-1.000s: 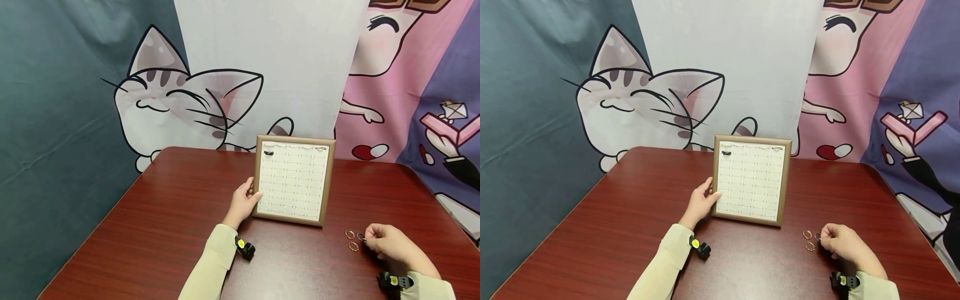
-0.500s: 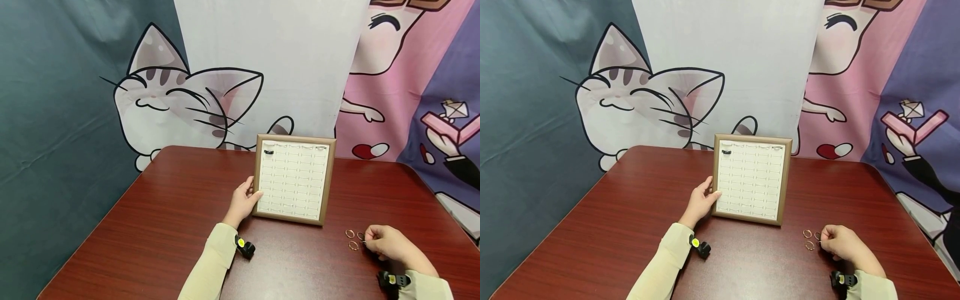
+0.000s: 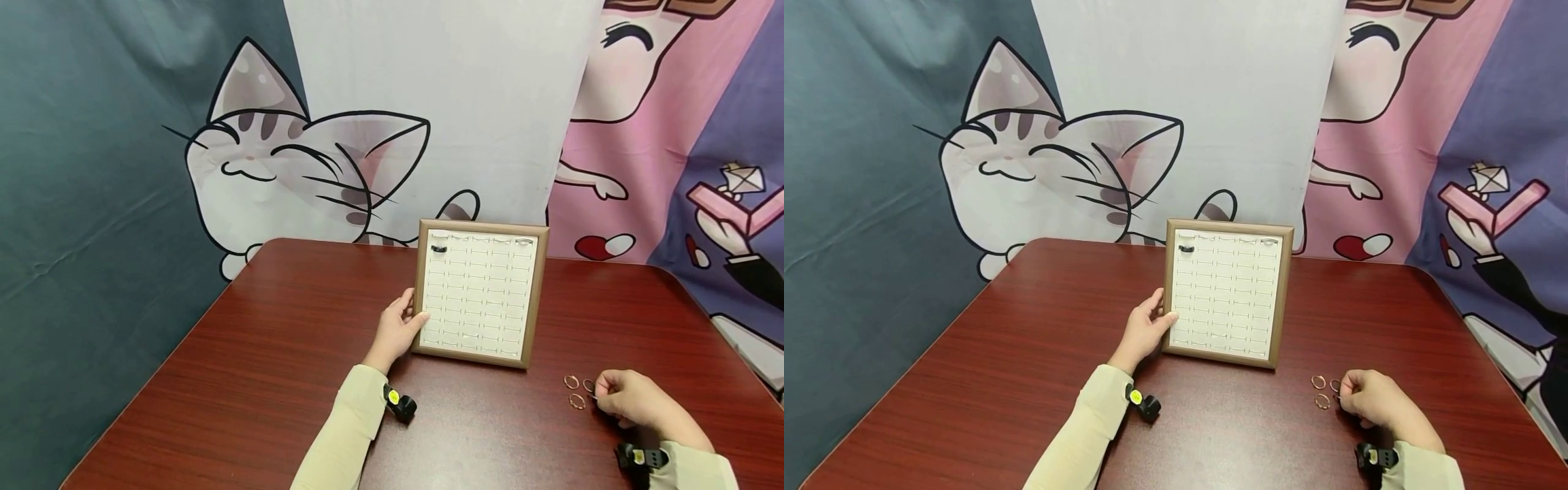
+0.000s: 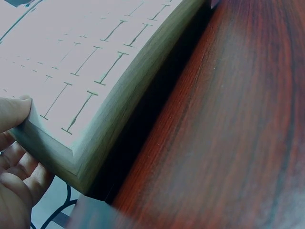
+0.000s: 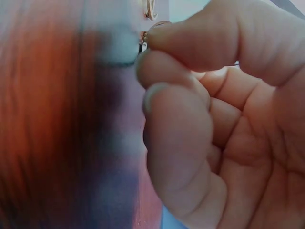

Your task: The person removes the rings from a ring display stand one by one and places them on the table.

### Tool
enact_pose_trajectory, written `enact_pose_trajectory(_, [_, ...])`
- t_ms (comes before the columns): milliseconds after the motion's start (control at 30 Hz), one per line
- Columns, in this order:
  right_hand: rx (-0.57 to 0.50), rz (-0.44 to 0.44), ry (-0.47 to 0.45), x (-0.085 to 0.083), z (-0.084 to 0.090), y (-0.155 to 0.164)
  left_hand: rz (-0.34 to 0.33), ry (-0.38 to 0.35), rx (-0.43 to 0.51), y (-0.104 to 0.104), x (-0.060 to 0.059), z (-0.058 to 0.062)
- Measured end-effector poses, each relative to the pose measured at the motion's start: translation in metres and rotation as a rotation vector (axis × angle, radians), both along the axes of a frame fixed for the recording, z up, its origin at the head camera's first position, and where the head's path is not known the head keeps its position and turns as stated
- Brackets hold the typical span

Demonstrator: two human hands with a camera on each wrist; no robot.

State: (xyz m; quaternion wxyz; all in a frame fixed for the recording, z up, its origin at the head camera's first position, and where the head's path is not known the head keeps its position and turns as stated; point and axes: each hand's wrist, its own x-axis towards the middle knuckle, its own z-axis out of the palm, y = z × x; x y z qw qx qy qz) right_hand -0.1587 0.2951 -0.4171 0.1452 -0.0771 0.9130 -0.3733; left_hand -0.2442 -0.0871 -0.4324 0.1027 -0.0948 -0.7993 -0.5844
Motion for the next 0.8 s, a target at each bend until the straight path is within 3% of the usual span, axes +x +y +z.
enact_pose_trajectory(800, [-0.019,0.005,-0.001,-0.0003,0.0001,0.0006,0.003,0.017,0.003,0.0002,-0.0001,-0.0005])
